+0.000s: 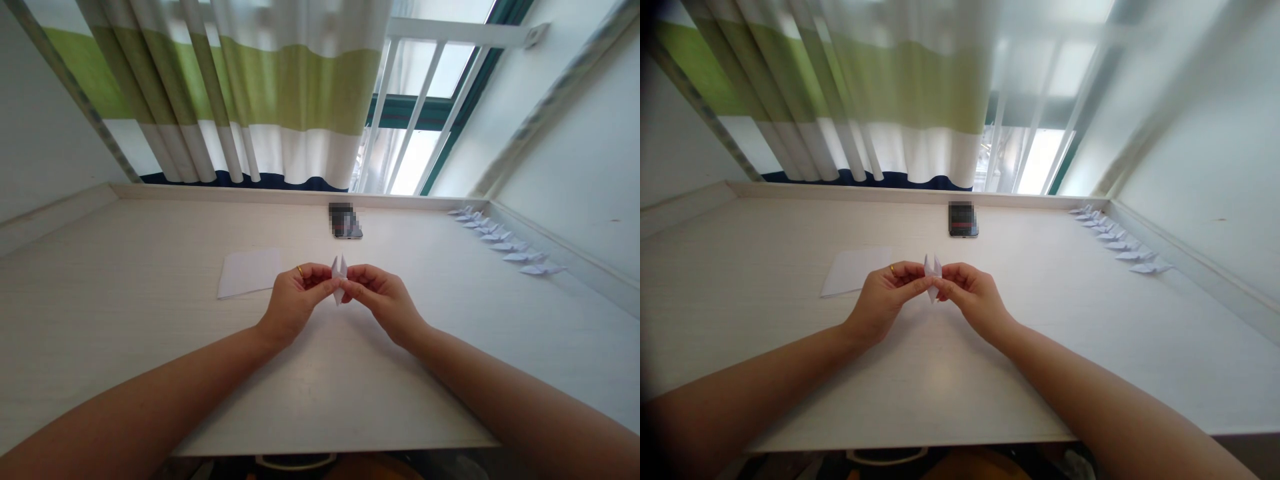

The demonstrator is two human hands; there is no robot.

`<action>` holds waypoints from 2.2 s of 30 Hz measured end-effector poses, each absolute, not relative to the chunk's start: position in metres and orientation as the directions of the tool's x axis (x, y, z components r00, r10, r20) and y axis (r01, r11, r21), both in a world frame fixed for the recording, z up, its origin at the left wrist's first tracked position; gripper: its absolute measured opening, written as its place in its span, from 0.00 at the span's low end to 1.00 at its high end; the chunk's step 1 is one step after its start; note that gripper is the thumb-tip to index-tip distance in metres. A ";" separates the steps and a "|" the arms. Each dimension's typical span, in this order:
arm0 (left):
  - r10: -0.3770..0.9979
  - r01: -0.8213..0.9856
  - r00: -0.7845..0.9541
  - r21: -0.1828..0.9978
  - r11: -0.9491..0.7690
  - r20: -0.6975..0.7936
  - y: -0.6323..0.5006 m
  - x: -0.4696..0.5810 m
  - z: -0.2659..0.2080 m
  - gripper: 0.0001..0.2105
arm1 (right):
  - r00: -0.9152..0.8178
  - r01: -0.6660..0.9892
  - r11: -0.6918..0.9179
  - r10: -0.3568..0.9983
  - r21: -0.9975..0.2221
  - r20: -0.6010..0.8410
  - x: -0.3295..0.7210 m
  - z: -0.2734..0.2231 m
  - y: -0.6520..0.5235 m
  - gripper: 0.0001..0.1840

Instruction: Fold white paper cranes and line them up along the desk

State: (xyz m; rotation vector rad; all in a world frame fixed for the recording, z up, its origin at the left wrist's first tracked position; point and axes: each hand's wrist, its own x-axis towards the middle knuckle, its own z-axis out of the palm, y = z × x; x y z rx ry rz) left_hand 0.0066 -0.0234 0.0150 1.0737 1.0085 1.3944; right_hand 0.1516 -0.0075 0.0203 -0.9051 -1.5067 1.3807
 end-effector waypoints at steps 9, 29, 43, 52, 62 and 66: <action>0.997 -0.310 0.057 0.950 -0.027 0.047 -0.023 0.008 0.014 0.06 | -0.304 -0.064 0.048 0.950 -0.997 0.065 0.152 0.023 -0.011 0.07; 0.982 -0.302 0.087 0.944 -0.135 0.168 -0.021 -0.002 0.018 0.06 | -0.398 -0.164 -0.079 0.917 -0.983 -0.008 0.153 0.025 -0.012 0.04; 0.966 -0.193 0.156 0.966 -0.174 0.205 -0.019 -0.009 0.024 0.04 | -0.493 -0.170 -0.127 0.870 -0.977 -0.027 0.156 0.025 -0.012 0.04; 0.957 -0.190 0.166 0.960 -0.205 0.237 -0.020 -0.009 0.023 0.03 | -0.513 -0.149 -0.116 0.858 -0.982 -0.024 0.155 0.024 -0.014 0.04; 0.945 0.051 0.125 0.949 -0.312 0.303 -0.022 -0.012 0.027 0.05 | -0.506 -0.135 -0.117 0.862 -0.984 -0.033 0.155 0.024 -0.015 0.06; 0.945 0.067 0.128 0.948 -0.312 0.302 -0.022 -0.012 0.028 0.05 | -0.486 -0.128 -0.104 0.873 -0.986 -0.029 0.154 0.024 -0.015 0.06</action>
